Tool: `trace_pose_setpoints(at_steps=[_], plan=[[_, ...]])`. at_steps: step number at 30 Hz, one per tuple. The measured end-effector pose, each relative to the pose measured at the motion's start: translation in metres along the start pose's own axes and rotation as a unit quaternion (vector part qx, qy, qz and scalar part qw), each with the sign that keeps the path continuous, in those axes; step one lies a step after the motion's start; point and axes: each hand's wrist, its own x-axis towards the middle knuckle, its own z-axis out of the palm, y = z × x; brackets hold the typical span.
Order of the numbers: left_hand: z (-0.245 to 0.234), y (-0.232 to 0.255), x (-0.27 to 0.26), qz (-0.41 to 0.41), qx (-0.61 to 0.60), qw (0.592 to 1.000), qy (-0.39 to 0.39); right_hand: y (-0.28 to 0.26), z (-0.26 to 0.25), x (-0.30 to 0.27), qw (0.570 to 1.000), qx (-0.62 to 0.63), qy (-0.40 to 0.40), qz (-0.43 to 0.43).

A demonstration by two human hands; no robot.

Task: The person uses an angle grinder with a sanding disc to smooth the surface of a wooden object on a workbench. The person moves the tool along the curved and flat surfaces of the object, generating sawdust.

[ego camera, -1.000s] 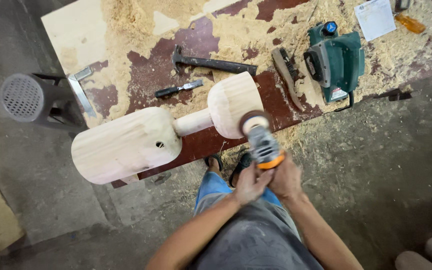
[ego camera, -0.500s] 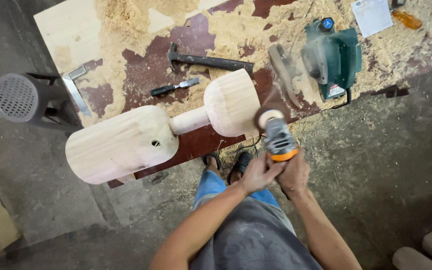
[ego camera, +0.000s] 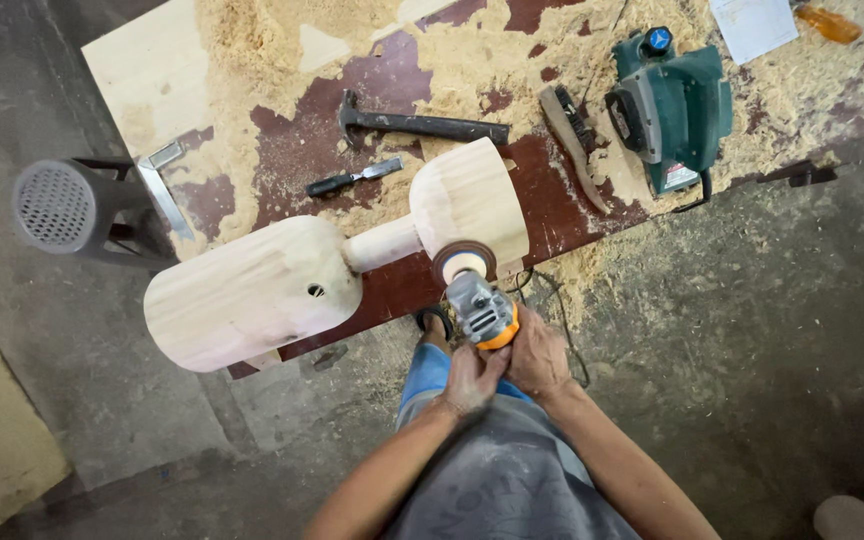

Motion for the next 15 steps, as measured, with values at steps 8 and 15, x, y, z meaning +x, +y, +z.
trace_pose_setpoints(at_steps=[8, 15], plan=[[0.022, 0.049, 0.043, 0.006, -0.046, 0.998, -0.038, 0.011, -0.046, 0.012, 0.955, 0.03, -0.042, 0.293], [0.032, 0.084, 0.055, 0.027, 0.02, 0.995, -0.095, 0.021, -0.058, 0.0, 0.953, 0.048, 0.111, 0.278]])
